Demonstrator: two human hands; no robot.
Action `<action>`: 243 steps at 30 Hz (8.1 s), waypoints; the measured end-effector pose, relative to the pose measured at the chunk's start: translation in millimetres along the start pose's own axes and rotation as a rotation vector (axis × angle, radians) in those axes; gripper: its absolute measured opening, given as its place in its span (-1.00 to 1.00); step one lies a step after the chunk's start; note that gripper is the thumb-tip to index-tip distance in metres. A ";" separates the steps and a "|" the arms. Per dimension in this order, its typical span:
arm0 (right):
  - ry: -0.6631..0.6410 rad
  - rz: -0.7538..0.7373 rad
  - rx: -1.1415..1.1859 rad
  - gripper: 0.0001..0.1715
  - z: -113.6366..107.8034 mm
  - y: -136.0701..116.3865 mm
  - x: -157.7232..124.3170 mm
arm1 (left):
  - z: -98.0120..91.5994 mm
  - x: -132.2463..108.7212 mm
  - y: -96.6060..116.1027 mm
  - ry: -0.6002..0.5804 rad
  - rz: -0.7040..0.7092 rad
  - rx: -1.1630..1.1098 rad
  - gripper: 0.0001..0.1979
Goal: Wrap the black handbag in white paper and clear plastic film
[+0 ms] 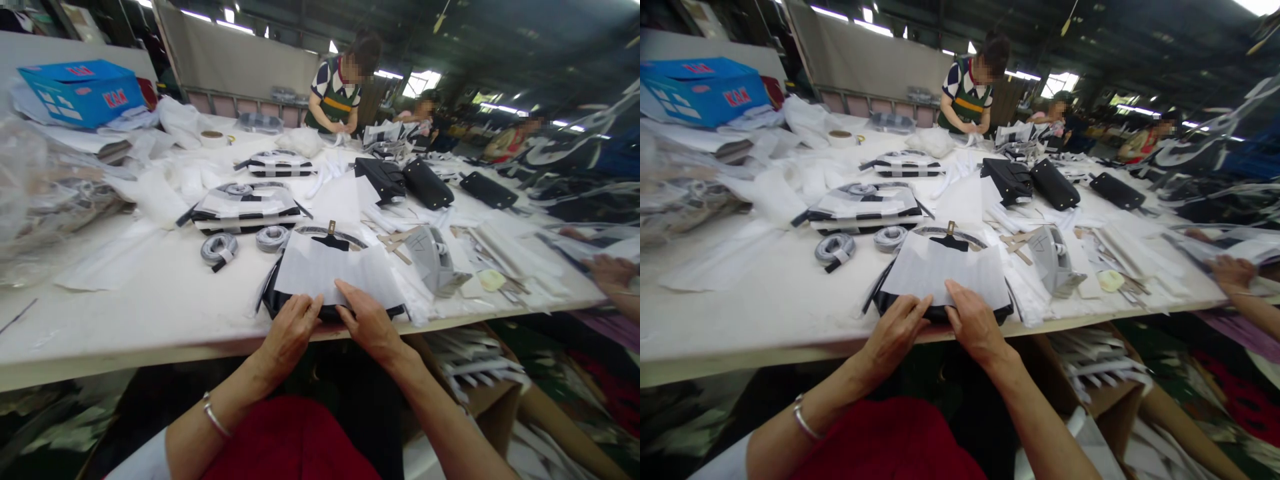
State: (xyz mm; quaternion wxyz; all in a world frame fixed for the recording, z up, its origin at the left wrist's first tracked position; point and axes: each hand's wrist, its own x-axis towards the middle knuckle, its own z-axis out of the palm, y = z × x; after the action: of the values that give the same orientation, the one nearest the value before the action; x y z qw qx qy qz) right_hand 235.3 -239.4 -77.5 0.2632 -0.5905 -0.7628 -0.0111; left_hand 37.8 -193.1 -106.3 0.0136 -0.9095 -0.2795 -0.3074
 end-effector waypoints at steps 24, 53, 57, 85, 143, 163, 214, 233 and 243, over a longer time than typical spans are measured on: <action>-0.074 -0.066 0.034 -0.64 -10.8 -7.0 0.0 | -12.2 42.3 26.5 -0.195 0.265 0.404 -0.71; -0.314 0.351 0.003 -0.80 -5.9 5.5 39.0 | -21.8 54.9 -15.1 -0.612 0.085 -0.152 -0.73; -0.330 0.358 0.061 -0.81 -6.0 11.0 39.8 | -29.8 52.0 -14.9 -0.586 -0.010 -0.217 -0.63; -0.219 0.555 0.243 -0.83 -1.4 16.8 40.1 | -32.3 71.0 -20.4 -0.689 0.075 -0.202 -0.75; -0.429 0.343 -0.042 -0.77 -35.9 28.5 132.7 | 25.0 64.2 -29.8 -0.434 0.078 -0.110 -0.63; -0.148 0.053 -0.180 -0.75 37.6 53.0 82.9 | 3.8 106.2 -38.3 -0.579 0.018 -0.056 -0.74; 0.277 0.314 0.397 -0.41 38.0 69.9 91.2 | 35.4 93.4 -55.0 -0.242 -0.360 0.110 -0.80; -0.052 -0.249 0.187 -0.74 5.0 49.4 82.3 | 31.9 85.3 -61.1 -0.182 -0.455 0.138 -0.69; -0.183 -0.245 0.220 -0.62 -13.9 48.9 53.0 | 33.9 85.0 -63.4 -0.171 -0.462 0.079 -0.72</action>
State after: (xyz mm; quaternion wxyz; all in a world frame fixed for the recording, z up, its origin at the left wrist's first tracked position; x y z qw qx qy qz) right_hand 276.3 -181.8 -57.9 0.2523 -0.4595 -0.8464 0.0941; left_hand 79.4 -90.5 -95.0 -0.0451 -0.8430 -0.4919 -0.2130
